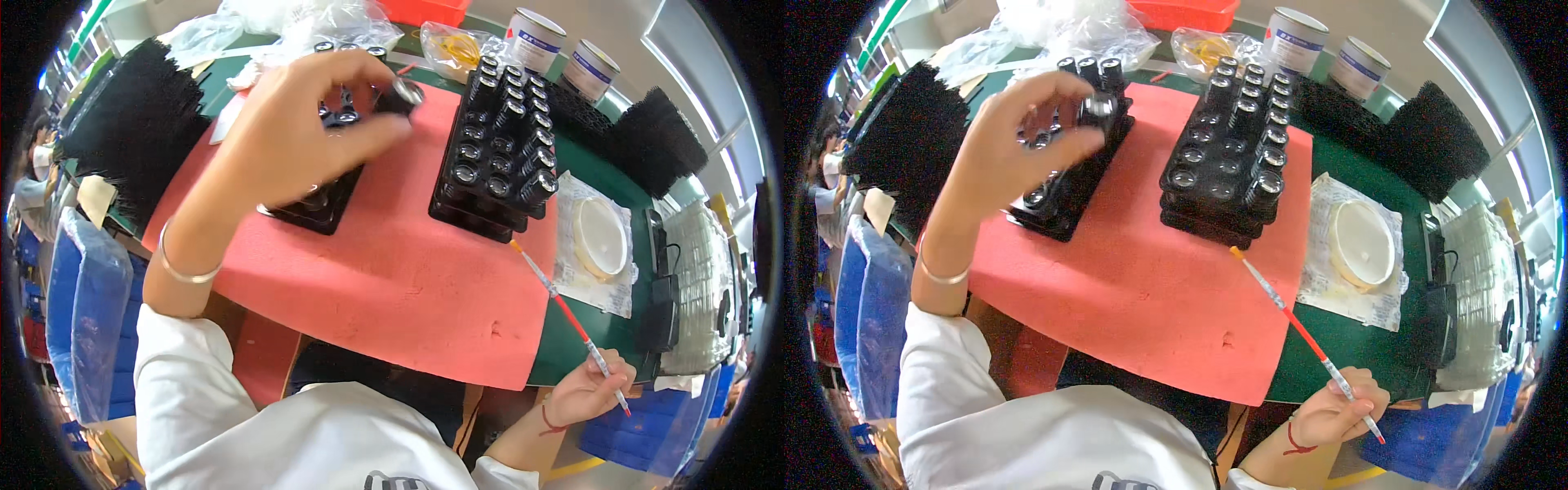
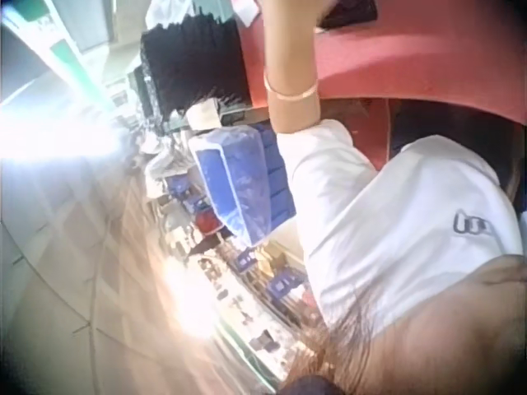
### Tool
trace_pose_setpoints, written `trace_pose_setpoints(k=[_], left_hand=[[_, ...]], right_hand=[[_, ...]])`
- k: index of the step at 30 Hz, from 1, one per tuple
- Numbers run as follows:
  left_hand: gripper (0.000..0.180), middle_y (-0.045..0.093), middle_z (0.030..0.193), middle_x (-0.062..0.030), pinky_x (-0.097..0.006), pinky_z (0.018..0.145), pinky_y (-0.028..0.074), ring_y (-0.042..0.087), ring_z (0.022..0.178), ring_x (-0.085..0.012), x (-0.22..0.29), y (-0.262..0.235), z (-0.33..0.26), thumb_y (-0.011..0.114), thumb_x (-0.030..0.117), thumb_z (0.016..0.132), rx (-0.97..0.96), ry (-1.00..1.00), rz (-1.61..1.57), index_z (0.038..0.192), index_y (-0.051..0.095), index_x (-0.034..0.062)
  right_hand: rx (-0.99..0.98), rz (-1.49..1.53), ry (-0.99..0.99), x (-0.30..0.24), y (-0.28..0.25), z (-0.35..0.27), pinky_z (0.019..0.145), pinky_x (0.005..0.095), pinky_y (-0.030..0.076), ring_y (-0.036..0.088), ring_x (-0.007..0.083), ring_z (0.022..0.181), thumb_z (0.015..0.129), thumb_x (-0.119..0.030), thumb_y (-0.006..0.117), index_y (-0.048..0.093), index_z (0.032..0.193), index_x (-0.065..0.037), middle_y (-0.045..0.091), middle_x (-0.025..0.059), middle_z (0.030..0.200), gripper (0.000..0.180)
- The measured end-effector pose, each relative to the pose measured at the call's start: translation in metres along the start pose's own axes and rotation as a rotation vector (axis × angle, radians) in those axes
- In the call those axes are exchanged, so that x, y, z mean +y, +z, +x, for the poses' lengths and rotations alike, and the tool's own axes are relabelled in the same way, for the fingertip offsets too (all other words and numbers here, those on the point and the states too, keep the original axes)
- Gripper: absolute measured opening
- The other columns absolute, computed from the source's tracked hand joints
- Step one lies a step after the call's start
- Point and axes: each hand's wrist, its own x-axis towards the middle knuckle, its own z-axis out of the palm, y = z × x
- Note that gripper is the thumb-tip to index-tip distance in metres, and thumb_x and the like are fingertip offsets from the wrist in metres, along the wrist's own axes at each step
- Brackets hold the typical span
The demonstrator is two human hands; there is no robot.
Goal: Applying adhesive to small electronic components using a brush at a factory assembly station.
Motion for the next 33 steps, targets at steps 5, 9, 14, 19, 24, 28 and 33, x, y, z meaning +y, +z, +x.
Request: trace_pose_setpoints(k=[5,9,14,19,24,28,33], left_hand=[[0.029,0.059,0.067,-0.0091,-0.027,0.058,0.044,0.055,0.060,-0.0169,-0.053,-0.008,0.025,0.067,0.024,0.068,-0.031,-0.222,0.105,0.083,0.060,-0.0004],[0.031,0.062,0.073,-0.0145,-0.034,0.064,0.045,0.059,0.068,-0.0279,-0.071,0.003,0.033,0.065,0.027,0.067,-0.101,-0.173,0.227,0.079,0.060,-0.0016],[0.031,0.061,0.071,-0.0149,-0.034,0.065,0.046,0.059,0.069,-0.0281,-0.069,0.004,0.039,0.065,0.028,0.067,-0.118,-0.185,0.257,0.076,0.060,-0.0017],[0.035,0.061,0.073,-0.0132,-0.034,0.063,0.046,0.059,0.066,-0.0264,-0.065,-0.007,0.050,0.065,0.032,0.066,-0.275,-0.211,0.389,0.079,0.060,-0.0006],[0.038,0.060,0.073,-0.0105,-0.033,0.066,0.045,0.058,0.072,-0.0249,-0.026,-0.003,0.057,0.065,0.037,0.064,-0.108,-0.120,0.564,0.080,0.062,0.0034],[0.047,0.059,0.077,-0.0132,-0.036,0.075,0.043,0.057,0.079,-0.0285,-0.010,0.030,0.075,0.064,0.043,0.064,-0.043,0.038,0.507,0.088,0.060,0.0025],[0.045,0.060,0.083,-0.0183,-0.039,0.074,0.043,0.056,0.085,-0.0311,-0.003,0.068,0.098,0.063,0.042,0.065,-0.265,0.088,0.383,0.084,0.060,0.0013]], right_hand=[[-0.012,-0.036,-0.027,-0.003,0.004,-0.001,0.051,0.0246,0.028,0.033,0.0113,0.051,0.090,-0.030,0.040,0.038,0.072,-0.005,0.037,0.0039,0.055,0.031],[-0.022,-0.010,-0.023,-0.002,0.001,-0.002,0.053,0.0240,0.028,0.035,0.0115,0.055,0.090,-0.029,0.042,0.038,0.071,-0.005,0.038,0.0040,0.058,0.030],[-0.032,0.017,-0.009,-0.003,0.001,-0.004,0.055,0.0234,0.028,0.036,0.0112,0.058,0.090,-0.027,0.042,0.040,0.072,-0.004,0.039,0.0034,0.061,0.029],[0.022,-0.051,-0.014,-0.003,0.001,-0.004,0.050,0.0255,0.030,0.038,0.0135,0.052,0.088,-0.031,0.045,0.040,0.072,-0.004,0.040,0.0050,0.057,0.032],[0.035,-0.054,-0.041,-0.002,0.002,-0.003,0.046,0.0237,0.030,0.040,0.0136,0.050,0.088,-0.030,0.046,0.041,0.071,-0.003,0.040,0.0056,0.056,0.032],[0.026,-0.044,-0.042,-0.004,0.000,-0.001,0.047,0.0236,0.033,0.041,0.0146,0.048,0.087,-0.028,0.047,0.043,0.072,-0.001,0.044,0.0086,0.056,0.031],[0.052,0.104,0.015,-0.002,0.000,-0.001,0.049,0.0243,0.037,0.044,0.0153,0.051,0.086,-0.022,0.048,0.044,0.075,-0.001,0.047,0.0105,0.060,0.023]])
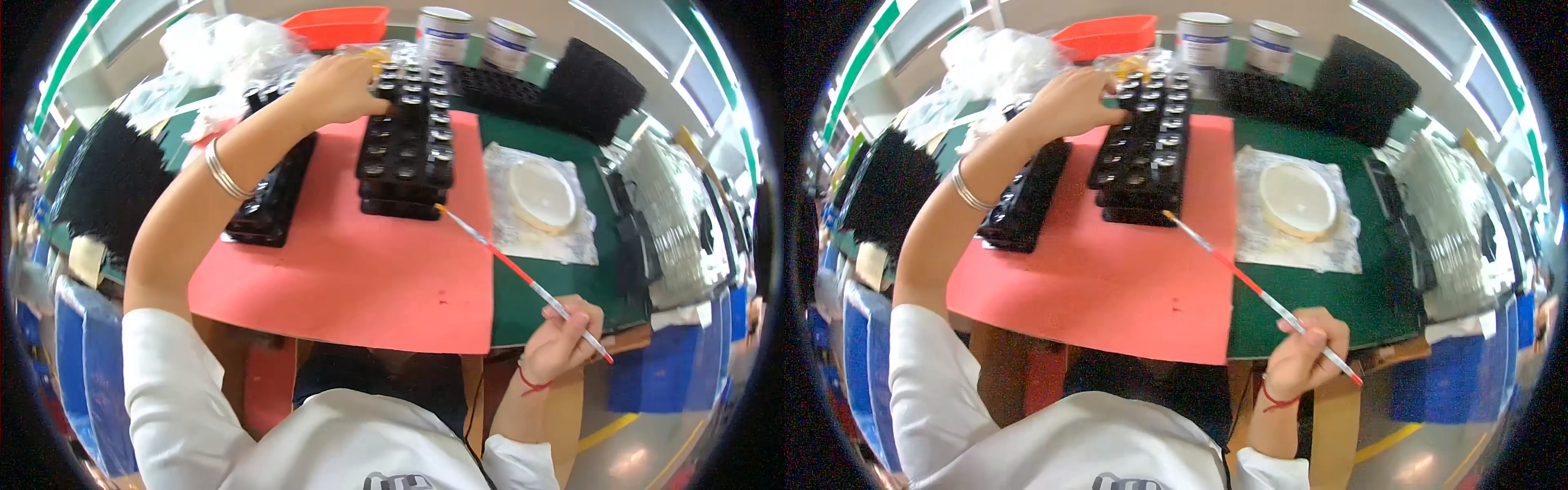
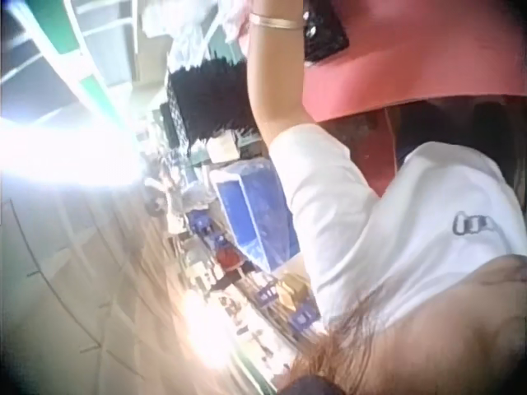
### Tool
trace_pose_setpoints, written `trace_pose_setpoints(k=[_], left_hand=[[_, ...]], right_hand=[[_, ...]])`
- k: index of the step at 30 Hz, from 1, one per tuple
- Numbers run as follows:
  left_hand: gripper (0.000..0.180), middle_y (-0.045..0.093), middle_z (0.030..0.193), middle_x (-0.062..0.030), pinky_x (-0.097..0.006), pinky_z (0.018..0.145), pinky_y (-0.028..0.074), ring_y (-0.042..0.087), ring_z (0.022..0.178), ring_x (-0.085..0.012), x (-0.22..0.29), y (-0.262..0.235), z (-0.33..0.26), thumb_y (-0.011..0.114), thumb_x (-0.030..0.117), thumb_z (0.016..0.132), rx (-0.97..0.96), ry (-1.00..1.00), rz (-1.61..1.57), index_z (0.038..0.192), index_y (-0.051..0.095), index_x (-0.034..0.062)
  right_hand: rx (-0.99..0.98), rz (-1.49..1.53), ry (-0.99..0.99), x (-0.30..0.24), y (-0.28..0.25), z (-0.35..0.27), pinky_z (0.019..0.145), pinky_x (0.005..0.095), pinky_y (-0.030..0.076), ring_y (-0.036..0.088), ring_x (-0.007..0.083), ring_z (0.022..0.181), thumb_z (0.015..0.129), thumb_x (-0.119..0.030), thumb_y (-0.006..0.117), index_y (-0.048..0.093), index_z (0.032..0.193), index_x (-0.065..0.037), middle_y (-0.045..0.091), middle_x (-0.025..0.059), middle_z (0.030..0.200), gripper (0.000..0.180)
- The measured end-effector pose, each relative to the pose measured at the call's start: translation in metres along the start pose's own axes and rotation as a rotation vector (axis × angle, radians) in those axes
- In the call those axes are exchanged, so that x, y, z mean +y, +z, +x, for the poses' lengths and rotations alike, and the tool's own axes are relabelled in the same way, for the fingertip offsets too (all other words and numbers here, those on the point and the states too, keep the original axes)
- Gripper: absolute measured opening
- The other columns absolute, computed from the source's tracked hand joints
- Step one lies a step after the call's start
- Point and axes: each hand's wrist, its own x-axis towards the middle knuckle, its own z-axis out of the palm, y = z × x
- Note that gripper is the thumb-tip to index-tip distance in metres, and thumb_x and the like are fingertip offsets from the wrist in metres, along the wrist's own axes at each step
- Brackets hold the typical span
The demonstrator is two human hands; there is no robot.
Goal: Applying adhesive to small electronic components using a brush at a factory assembly station.
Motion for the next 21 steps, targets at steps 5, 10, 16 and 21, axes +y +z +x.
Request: trace_pose_setpoints(k=[5,10,16,21], left_hand=[[0.036,0.061,0.082,-0.0159,-0.040,0.071,0.046,0.057,0.081,-0.0326,0.009,0.000,0.006,0.062,0.035,0.066,-0.073,-0.122,0.050,0.075,0.060,0.0002],[0.026,0.060,0.084,-0.0114,-0.034,0.067,0.046,0.058,0.074,-0.0249,0.032,-0.022,-0.022,0.062,0.015,0.066,0.215,0.013,-0.373,0.089,0.056,0.0040],[0.036,0.059,0.087,-0.0092,-0.033,0.070,0.048,0.057,0.081,-0.0252,0.078,-0.033,-0.102,0.064,-0.004,0.056,0.183,0.368,-0.523,0.090,0.059,0.0060],[0.039,0.057,0.091,-0.0109,-0.032,0.070,0.049,0.058,0.082,-0.0253,0.074,0.001,-0.140,0.067,-0.003,0.059,-0.067,0.278,-0.807,0.097,0.060,0.0050]], right_hand=[[0.014,-0.092,-0.022,-0.004,-0.008,0.008,0.052,0.0235,0.038,0.048,0.0143,0.054,0.086,-0.024,0.049,0.045,0.075,-0.001,0.051,0.0091,0.064,0.026],[0.107,-0.556,-0.200,-0.017,-0.029,0.031,0.057,0.0227,0.037,0.048,0.0123,0.060,0.089,-0.019,0.045,0.048,0.075,0.001,0.054,0.0085,0.066,0.024],[0.016,-0.632,-0.144,-0.014,-0.034,0.042,0.055,0.0221,0.038,0.050,0.0121,0.060,0.086,-0.013,0.050,0.054,0.075,0.002,0.056,0.0076,0.068,0.020],[-0.033,-0.733,-0.114,-0.013,-0.029,0.043,0.055,0.0222,0.039,0.053,0.0128,0.061,0.085,-0.012,0.050,0.054,0.075,0.002,0.057,0.0080,0.067,0.018]])
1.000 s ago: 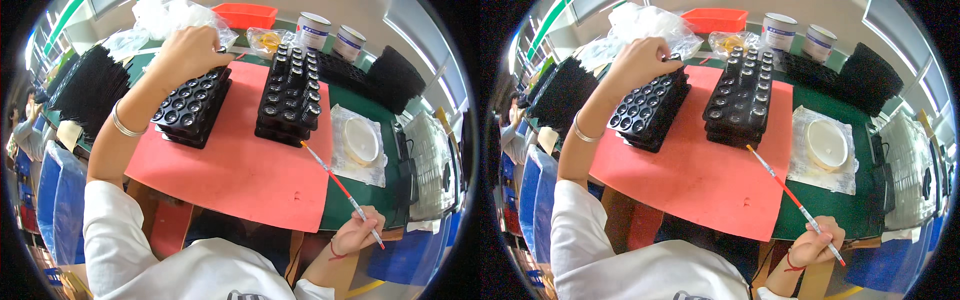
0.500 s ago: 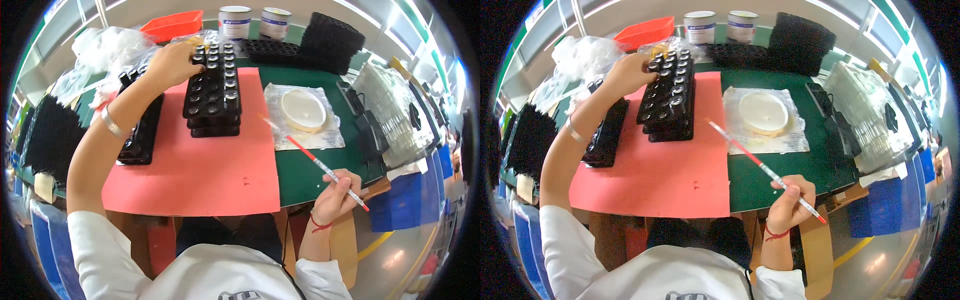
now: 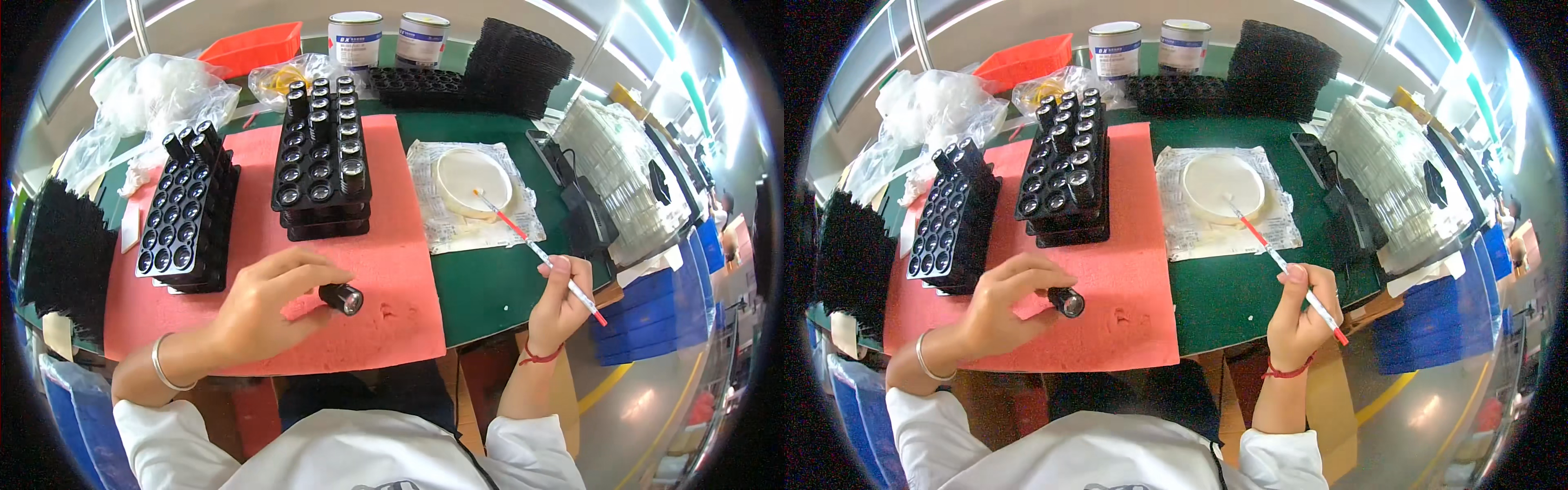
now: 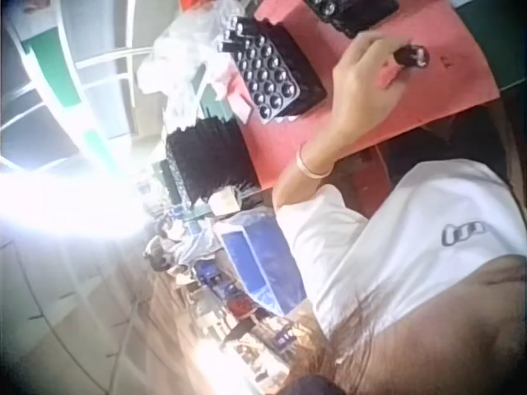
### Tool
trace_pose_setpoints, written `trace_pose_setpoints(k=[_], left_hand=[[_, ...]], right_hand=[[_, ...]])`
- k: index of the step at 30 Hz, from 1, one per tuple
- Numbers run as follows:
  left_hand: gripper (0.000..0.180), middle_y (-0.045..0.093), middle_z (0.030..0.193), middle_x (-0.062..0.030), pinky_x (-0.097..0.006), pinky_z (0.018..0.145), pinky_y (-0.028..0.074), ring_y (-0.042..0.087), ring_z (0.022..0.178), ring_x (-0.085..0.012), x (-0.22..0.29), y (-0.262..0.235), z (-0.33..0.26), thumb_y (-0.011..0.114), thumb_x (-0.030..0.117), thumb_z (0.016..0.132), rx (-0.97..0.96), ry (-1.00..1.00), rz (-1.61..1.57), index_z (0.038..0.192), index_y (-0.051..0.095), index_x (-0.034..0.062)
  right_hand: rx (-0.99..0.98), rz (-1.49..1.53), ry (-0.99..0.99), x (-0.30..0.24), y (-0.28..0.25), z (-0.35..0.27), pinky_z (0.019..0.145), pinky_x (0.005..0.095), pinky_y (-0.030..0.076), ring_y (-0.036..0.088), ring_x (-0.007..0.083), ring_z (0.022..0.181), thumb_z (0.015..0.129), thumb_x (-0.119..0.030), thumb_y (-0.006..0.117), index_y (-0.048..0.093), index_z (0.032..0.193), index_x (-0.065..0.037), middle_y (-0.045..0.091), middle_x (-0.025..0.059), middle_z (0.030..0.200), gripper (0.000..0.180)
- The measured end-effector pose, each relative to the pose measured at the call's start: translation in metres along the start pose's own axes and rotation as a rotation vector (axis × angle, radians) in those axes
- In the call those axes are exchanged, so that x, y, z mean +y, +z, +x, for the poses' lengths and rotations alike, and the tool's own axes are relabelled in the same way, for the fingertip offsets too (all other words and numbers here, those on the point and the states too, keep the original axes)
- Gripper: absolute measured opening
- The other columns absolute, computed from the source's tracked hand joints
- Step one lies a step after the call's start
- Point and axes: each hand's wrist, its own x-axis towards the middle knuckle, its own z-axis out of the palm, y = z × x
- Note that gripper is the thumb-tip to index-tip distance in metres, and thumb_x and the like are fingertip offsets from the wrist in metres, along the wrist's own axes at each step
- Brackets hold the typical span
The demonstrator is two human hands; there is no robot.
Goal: Applying adhesive to small electronic components using a brush at a factory assembly station.
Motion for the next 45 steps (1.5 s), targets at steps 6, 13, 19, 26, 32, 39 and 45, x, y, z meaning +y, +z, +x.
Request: trace_pose_setpoints(k=[6,13,19,26,32,39,45], left_hand=[[0.031,0.061,0.089,-0.0081,-0.026,0.073,0.047,0.059,0.080,-0.0130,-0.022,0.013,-0.014,0.066,0.009,0.073,0.016,-0.514,-0.595,0.100,0.056,-0.0033],[0.031,0.060,0.086,-0.0058,-0.022,0.069,0.046,0.057,0.079,-0.0094,-0.020,-0.003,-0.011,0.065,0.014,0.076,0.014,-0.715,-0.874,0.098,0.055,-0.0051],[0.028,0.060,0.084,-0.0053,-0.022,0.066,0.046,0.056,0.077,-0.0084,-0.026,-0.004,-0.012,0.065,0.015,0.077,-0.006,-0.705,-0.914,0.095,0.056,-0.0036],[0.026,0.060,0.085,-0.0050,-0.022,0.070,0.046,0.056,0.078,-0.0087,-0.027,-0.004,-0.014,0.063,0.013,0.079,-0.013,-0.664,-0.974,0.097,0.055,-0.0033],[0.026,0.059,0.091,-0.0057,-0.023,0.075,0.045,0.054,0.083,-0.0089,-0.031,-0.004,-0.014,0.058,0.011,0.082,-0.080,-0.613,-1.072,0.103,0.052,-0.0027],[0.024,0.057,0.090,-0.0045,-0.024,0.073,0.045,0.054,0.082,-0.0091,-0.030,-0.003,-0.015,0.057,0.010,0.081,-0.076,-0.479,-1.125,0.100,0.052,-0.0028],[0.029,0.061,0.083,-0.0094,-0.022,0.064,0.047,0.059,0.073,-0.0114,0.000,-0.070,-0.010,0.066,0.009,0.064,0.098,-0.114,-0.303,0.088,0.055,-0.0028]], right_hand=[[0.137,0.357,0.209,-0.005,0.010,0.002,0.053,0.0212,0.036,0.046,0.0106,0.054,0.089,-0.020,0.043,0.047,0.071,-0.001,0.048,0.0057,0.063,0.026],[0.061,0.970,0.272,-0.011,0.018,-0.024,0.050,0.0207,0.027,0.034,0.0090,0.056,0.087,-0.029,0.048,0.037,0.075,-0.008,0.037,0.0005,0.062,0.026],[-0.117,0.941,0.210,-0.023,0.035,-0.040,0.047,0.0212,0.027,0.033,0.0097,0.052,0.087,-0.033,0.047,0.038,0.074,-0.006,0.038,0.0014,0.055,0.031],[-0.230,0.969,0.172,-0.022,0.034,-0.041,0.052,0.0223,0.027,0.032,0.0093,0.055,0.087,-0.026,0.049,0.040,0.074,-0.007,0.037,-0.0004,0.060,0.025],[-0.105,0.828,0.204,-0.024,0.036,-0.041,0.047,0.0202,0.029,0.034,0.0093,0.050,0.087,-0.033,0.048,0.040,0.072,-0.006,0.039,0.0011,0.059,0.031],[-0.019,0.846,0.206,-0.021,0.035,-0.041,0.047,0.0212,0.025,0.032,0.0088,0.051,0.088,-0.031,0.045,0.038,0.071,-0.007,0.035,0.0009,0.055,0.031],[0.107,0.767,0.234,-0.025,0.036,-0.044,0.049,0.0225,0.020,0.026,0.0087,0.051,0.090,-0.030,0.040,0.033,0.068,-0.008,0.028,0.0002,0.056,0.032]])
